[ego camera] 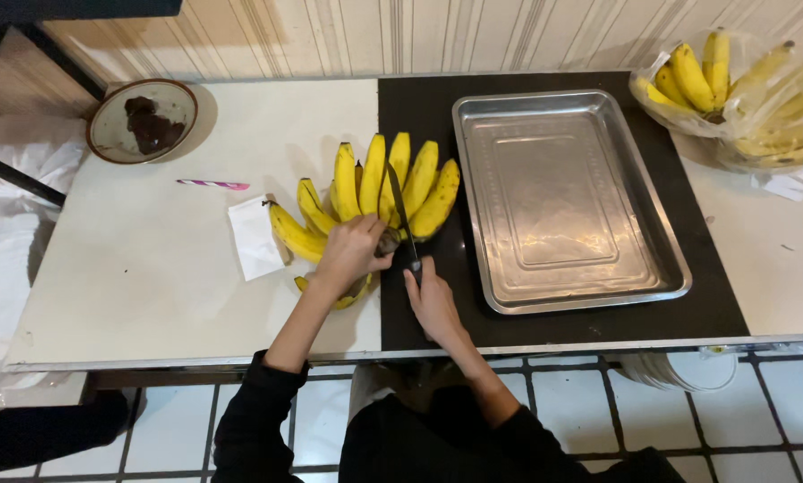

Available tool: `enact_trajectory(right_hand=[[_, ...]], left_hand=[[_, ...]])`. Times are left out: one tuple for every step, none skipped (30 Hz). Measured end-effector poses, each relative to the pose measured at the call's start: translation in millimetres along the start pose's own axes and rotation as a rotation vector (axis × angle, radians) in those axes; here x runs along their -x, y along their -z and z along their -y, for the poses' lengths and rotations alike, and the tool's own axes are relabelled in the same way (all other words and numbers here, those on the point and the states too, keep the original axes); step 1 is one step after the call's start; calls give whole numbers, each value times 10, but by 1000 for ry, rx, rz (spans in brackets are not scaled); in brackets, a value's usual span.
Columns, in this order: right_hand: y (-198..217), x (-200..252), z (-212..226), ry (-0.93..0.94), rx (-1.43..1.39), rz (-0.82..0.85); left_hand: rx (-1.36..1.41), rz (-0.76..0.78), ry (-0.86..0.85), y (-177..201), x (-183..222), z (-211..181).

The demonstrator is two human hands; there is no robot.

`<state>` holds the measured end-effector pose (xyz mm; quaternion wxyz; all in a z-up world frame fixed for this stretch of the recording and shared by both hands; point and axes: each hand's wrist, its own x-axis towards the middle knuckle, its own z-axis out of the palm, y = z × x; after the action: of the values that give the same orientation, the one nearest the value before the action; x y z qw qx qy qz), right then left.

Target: The person slices bananas off a bunch using a knife and places them onto a metal tray.

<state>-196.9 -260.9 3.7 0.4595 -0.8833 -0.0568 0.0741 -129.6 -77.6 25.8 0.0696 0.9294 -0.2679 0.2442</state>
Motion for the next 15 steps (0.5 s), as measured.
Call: enact_trajectory(right_hand=[[42,19,26,3,2,0],[41,-16,93,3,-3,-12],[42,-52,161,2,-9,-24],[30,-30,112,5,-7,-36],[15,-14,60,26,-89,-52],[-7,25,-7,46,-168,-57],[31,83,-25,50,-162,-59],[44,150,-26,62,-224,-81],[55,217,-29,75,-285,-104],[56,255,-37,76,-282,-105],[53,292,-50,95,-332,-123],[51,355,-73,108,-383,-142],[40,403,-120,103,-381,-143],[25,447,-160,109,-407,-144],[12,493,-200,116,-434,-144]], left_hand=[[-1,-3,1,-6,13,-72],[11,-3,2,18,16,-69],[23,-3,2,40,16,-64],[23,-11,-7,26,0,-20],[10,-31,-11,7,-18,26],[-2,-49,-5,-18,4,52],[-2,-56,-3,-17,-9,53],[28,-47,-7,4,-12,70],[58,-38,-11,24,-14,87],[60,-41,-11,31,-19,140],[54,-43,-49,34,-21,192],[52,-41,-87,29,-11,225],[57,-39,-88,35,-32,325],[46,-4,-135,54,-39,433],[35,31,-182,73,-47,539]])
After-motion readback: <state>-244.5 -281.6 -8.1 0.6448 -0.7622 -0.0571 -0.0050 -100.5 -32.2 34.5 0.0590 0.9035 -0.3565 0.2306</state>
